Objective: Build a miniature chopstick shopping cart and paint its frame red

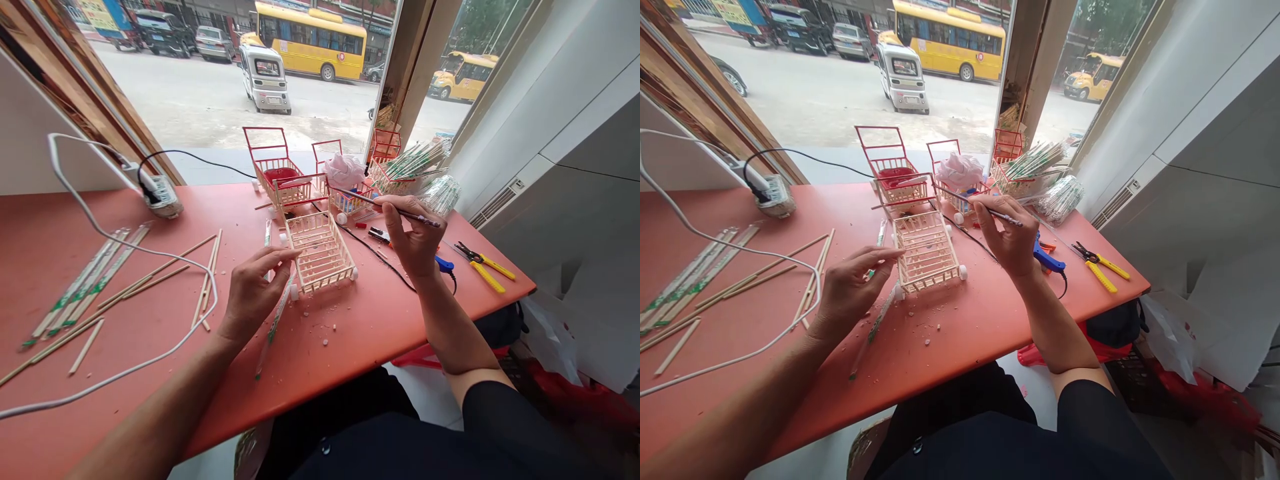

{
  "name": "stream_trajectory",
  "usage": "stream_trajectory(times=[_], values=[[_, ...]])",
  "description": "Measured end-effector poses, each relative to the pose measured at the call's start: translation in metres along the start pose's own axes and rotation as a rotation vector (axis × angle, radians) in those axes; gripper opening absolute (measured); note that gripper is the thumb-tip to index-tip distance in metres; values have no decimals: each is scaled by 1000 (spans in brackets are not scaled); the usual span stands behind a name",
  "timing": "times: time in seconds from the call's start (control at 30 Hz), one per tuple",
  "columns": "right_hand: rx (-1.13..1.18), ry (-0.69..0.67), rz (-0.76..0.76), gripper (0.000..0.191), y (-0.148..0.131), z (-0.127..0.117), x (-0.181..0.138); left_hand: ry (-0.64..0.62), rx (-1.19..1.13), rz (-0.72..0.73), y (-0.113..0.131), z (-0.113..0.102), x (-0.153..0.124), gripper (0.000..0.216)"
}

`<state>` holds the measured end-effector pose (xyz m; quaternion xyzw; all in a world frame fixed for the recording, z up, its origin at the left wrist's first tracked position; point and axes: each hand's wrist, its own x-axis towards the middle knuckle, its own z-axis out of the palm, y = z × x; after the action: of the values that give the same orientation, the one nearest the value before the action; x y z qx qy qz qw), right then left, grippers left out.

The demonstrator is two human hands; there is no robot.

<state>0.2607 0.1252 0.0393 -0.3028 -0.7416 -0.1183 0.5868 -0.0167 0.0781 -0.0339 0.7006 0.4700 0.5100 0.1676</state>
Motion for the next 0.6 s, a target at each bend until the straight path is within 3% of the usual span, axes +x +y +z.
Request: stream_trajectory(times=[0.6], values=[[-25, 26, 1, 20, -4, -1, 1, -7, 4, -30, 2, 0, 1, 26]])
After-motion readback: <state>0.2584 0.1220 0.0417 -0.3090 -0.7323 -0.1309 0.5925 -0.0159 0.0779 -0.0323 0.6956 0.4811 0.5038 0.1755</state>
